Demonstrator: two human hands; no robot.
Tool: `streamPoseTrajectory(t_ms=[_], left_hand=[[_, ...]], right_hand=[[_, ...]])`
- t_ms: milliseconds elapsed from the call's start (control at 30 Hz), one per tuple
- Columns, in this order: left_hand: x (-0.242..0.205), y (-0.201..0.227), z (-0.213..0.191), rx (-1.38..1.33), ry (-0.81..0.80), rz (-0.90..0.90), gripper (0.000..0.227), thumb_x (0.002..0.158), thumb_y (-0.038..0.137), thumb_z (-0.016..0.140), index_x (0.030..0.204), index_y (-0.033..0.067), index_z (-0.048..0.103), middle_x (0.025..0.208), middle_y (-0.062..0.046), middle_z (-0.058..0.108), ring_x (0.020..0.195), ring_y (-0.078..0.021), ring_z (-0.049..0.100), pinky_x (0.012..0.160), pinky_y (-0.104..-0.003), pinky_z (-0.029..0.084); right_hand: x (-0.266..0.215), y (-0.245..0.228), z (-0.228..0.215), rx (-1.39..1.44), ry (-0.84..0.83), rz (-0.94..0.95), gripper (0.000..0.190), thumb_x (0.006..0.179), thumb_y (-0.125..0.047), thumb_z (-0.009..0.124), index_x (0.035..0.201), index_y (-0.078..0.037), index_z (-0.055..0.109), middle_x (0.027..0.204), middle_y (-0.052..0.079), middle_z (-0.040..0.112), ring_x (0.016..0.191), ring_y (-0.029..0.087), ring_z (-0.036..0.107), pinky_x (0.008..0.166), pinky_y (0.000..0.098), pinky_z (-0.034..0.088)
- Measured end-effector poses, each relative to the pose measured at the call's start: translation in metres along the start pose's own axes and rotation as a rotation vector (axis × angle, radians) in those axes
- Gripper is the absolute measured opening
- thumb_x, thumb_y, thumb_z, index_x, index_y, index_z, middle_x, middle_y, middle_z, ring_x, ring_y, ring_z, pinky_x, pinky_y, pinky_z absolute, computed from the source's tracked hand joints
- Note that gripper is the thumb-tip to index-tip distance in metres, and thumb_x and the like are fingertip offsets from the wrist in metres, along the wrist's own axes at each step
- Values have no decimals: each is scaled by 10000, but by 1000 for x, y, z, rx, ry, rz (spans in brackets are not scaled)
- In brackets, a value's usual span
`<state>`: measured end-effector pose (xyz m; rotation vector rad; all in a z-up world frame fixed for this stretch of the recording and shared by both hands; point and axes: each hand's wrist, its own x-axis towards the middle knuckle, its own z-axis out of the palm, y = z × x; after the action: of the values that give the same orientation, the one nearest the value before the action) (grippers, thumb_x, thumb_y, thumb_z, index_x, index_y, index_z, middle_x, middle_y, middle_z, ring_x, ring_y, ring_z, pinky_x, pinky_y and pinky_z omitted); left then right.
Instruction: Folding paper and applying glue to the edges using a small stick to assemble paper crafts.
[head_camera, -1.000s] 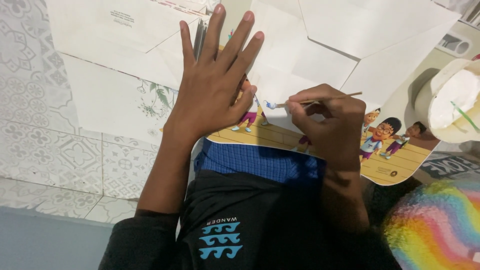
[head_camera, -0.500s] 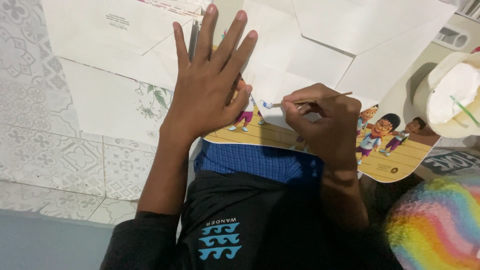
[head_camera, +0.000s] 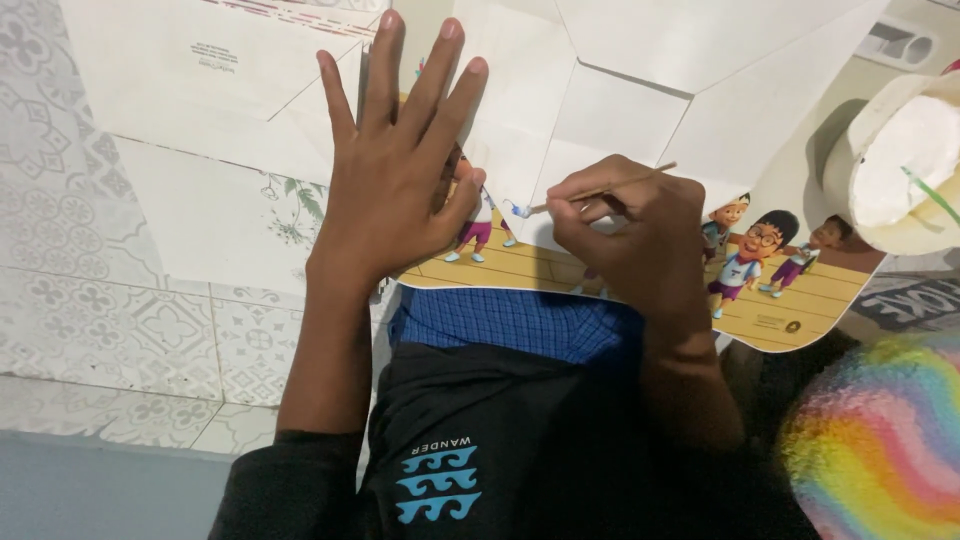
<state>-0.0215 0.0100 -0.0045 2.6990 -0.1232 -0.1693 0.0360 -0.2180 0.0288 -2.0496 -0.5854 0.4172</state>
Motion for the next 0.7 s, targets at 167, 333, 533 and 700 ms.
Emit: streamPoseTrajectory(t_ms=[167,333,533,700], left_hand=[[-1,0,0,3,0,-6,743,1021,329,671,1662,204,317,1731,-31,217,1586,-344,36,1235,-746,-79],[-1,-1,3,38,-23,-19,762,1016,348,667,1670,234,294,1738,-19,194,1592,-339,27,1238,-753,-78],[-1,0,1,10,-15,-23,742,1023,345,654,1669,220,312,1734,-22,197,1589,-331,22,1241,-734,-90],[-1,-1,1,11,-20,-20,729,1042,354,660,1667,231,305,1735,-15,198,1586,-333,16,1237,-745,-89]], right_hand=[[6,11,9,-45,29,-170,66,820,111,779,863,81,738,840,188,770,515,143,603,417,202,416],[12,11,12,-43,52,-223,58,852,131,772,880,108,727,874,221,770,551,158,640,424,198,464],[15,7,13,-58,78,-235,70,849,123,785,882,83,738,888,199,778,561,158,633,461,214,493],[13,6,10,-3,63,-195,67,849,132,774,880,85,740,897,197,776,506,128,566,415,195,392]])
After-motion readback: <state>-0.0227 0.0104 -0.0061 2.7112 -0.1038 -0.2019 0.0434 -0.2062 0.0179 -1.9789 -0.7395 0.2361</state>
